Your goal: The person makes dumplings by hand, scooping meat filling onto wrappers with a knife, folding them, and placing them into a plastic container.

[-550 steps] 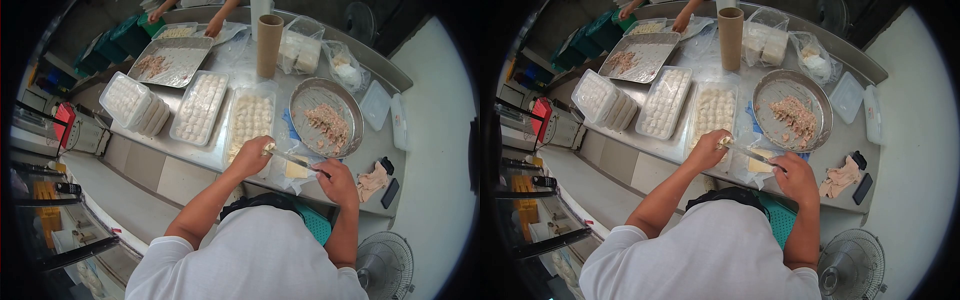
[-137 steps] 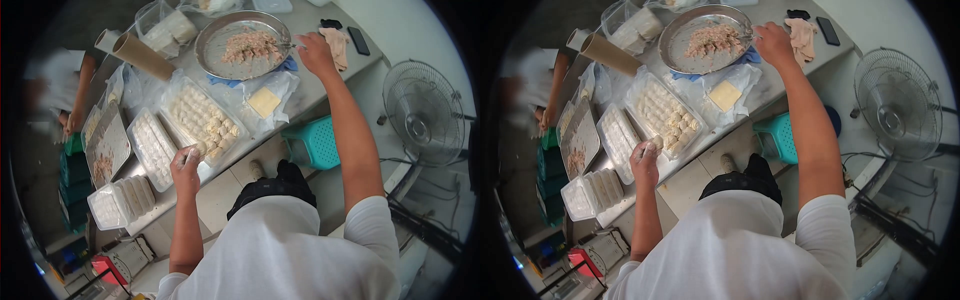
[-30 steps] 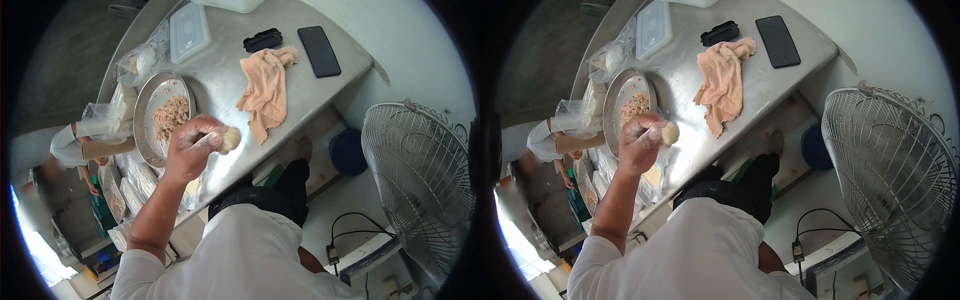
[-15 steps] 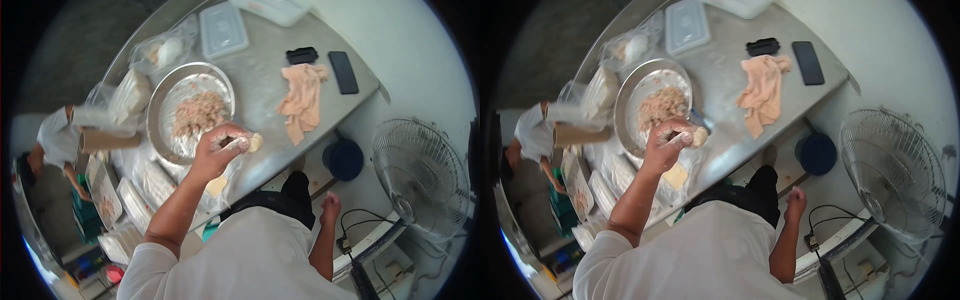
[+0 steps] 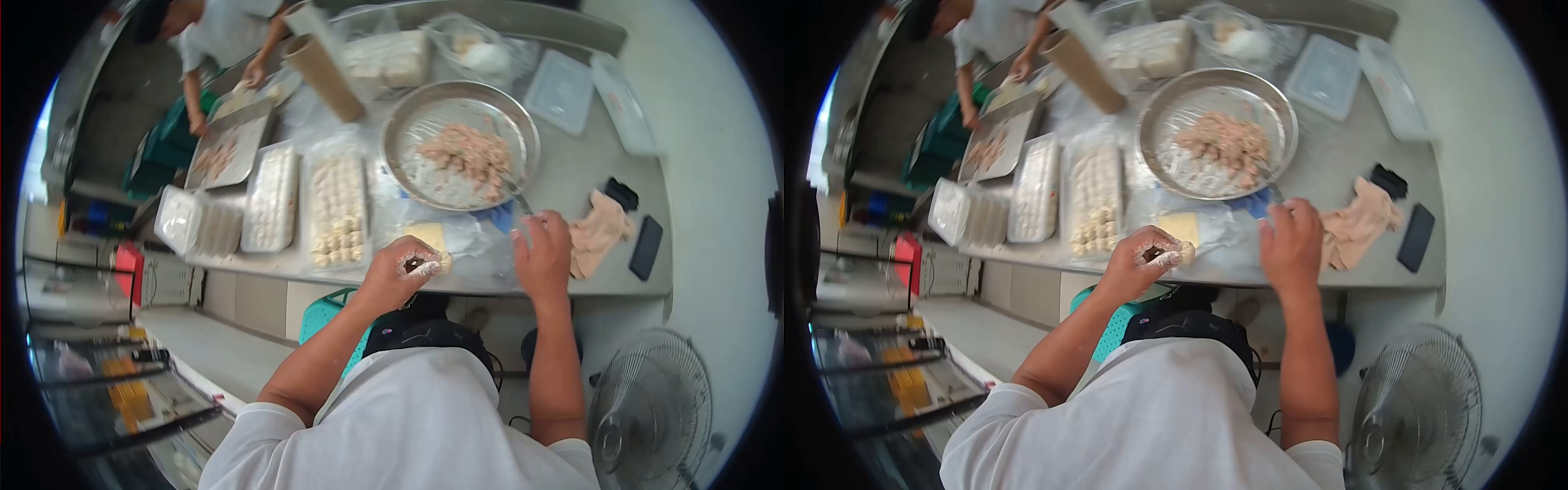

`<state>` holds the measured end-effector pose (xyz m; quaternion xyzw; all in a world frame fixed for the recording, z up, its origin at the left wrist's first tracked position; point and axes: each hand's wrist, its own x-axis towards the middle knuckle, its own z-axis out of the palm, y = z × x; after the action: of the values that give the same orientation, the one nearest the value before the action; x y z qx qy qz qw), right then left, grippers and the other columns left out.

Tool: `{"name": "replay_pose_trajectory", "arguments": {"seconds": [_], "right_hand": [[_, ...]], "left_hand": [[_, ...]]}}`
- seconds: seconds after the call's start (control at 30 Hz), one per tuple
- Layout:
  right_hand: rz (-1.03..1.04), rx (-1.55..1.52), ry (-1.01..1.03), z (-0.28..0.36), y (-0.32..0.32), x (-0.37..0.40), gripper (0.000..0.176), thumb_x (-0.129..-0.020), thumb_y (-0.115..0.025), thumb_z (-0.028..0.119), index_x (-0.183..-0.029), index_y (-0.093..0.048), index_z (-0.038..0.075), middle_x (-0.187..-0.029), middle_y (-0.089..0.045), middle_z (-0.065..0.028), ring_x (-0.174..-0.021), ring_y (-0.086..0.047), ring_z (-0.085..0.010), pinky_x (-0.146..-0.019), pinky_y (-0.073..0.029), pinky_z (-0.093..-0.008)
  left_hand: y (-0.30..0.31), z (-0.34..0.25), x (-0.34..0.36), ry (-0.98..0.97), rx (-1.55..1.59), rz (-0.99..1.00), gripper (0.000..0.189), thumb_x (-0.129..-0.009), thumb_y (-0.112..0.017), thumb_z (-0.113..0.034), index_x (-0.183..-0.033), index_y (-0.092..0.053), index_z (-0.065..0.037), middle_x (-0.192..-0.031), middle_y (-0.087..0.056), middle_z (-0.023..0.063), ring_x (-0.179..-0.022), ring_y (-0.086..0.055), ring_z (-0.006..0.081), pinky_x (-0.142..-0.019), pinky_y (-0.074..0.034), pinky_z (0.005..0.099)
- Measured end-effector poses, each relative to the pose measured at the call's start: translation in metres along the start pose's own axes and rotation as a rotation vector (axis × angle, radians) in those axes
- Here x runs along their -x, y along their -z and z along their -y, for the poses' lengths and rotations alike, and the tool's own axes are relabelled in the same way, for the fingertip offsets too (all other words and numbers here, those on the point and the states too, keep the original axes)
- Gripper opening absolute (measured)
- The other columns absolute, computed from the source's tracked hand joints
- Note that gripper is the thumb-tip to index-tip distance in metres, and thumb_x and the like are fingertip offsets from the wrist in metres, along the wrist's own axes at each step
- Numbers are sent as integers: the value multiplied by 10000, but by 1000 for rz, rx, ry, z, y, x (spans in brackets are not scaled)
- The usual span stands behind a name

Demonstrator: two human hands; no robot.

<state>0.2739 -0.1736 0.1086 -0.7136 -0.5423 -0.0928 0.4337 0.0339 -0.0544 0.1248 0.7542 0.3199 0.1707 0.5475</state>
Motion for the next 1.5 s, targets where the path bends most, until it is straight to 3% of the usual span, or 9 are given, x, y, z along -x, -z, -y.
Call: {"name": "replay_pose_trajectory", "arguments": {"seconds": [0.1, 0.17, 0.3, 0.57, 0.8, 0.93, 1.03, 1.23, 1.5], "right_hand": [[213, 360, 84, -27, -24, -16, 247, -812, -680, 69, -1046, -610, 34, -1048, -563, -171, -872, -603, -376, -746, -498, -461], [543, 412, -179, -39, -39, -23, 254, -842, -617, 62, -1091, -572, 37, -1103, -556, -209, -870, -634, -399, -741, -519, -492], [605, 508, -209, -33, -53, -38, 227, -877, -544, 64, -1102, -544, 33, -1080, -564, -235, -843, -654, -419, -709, -531, -506], [708, 808, -209, -20, -51, -63, 242, -882, -514, 60, -1098, -622, 84, -961, -638, -199, -897, -664, -395, -751, -533, -497], [721, 967, -376, 32, -13, -90, 286, -863, -519, 42, -1115, -644, 93, -980, -638, -197, -938, -649, -382, -784, -522, -494], [639, 743, -165, 37, -21, -85, 307, -831, -535, 40, -1115, -645, 73, -998, -616, -192, -927, -632, -379, -780, -513, -482], [628, 623, -71, 39, -55, -87, 268, -838, -524, 56, -1075, -648, 56, -1012, -608, -181, -923, -627, -378, -772, -513, -486], [716, 488, -52, -11, -109, -83, 205, -852, -508, 81, -995, -650, 46, -993, -629, -185, -910, -647, -391, -769, -525, -486], [920, 222, 125, -24, -78, -90, 240, -848, -510, 78, -979, -708, 42, -991, -687, -173, -902, -658, -370, -796, -519, -477]], "left_hand": [[39, 29, 7, -2, -61, -174, 126, -833, -732, -16, -936, -662, 2, -968, -661, 79, -873, -632, 138, -754, -500, 273], [82, 60, 8, -181, -336, -306, 139, -814, -746, -26, -917, -656, -1, -946, -670, 99, -864, -646, 183, -761, -505, 292], [163, 93, 4, -37, -421, -450, 180, -766, -752, -20, -915, -652, -7, -958, -669, 118, -870, -654, 240, -779, -513, 329], [203, 138, -11, -67, -292, -27, 297, -775, -708, -2, -1067, -659, -32, -1076, -653, 147, -1039, -634, 308, -890, -508, 363], [195, 149, -11, -104, -452, 69, 471, -673, -660, 50, -1137, -650, -29, -1111, -648, 179, -1115, -564, 378, -998, -448, 441], [190, 137, -11, -232, -696, 8, 471, -665, -686, 46, -1131, -649, -16, -1113, -647, 172, -1119, -563, 365, -995, -454, 435], [147, 95, -10, -240, -544, -124, 472, -661, -698, 50, -1125, -646, -17, -1116, -637, 159, -1118, -556, 361, -986, -461, 433], [-1, 106, -41, -311, -382, 50, 410, -655, -712, 32, -1057, -655, -24, -1093, -614, 144, -1063, -558, 355, -943, -472, 424], [-24, 137, -51, -260, -424, -18, 267, -666, -723, -3, -926, -670, -25, -1064, -610, 140, -1009, -555, 356, -887, -471, 433]]}}
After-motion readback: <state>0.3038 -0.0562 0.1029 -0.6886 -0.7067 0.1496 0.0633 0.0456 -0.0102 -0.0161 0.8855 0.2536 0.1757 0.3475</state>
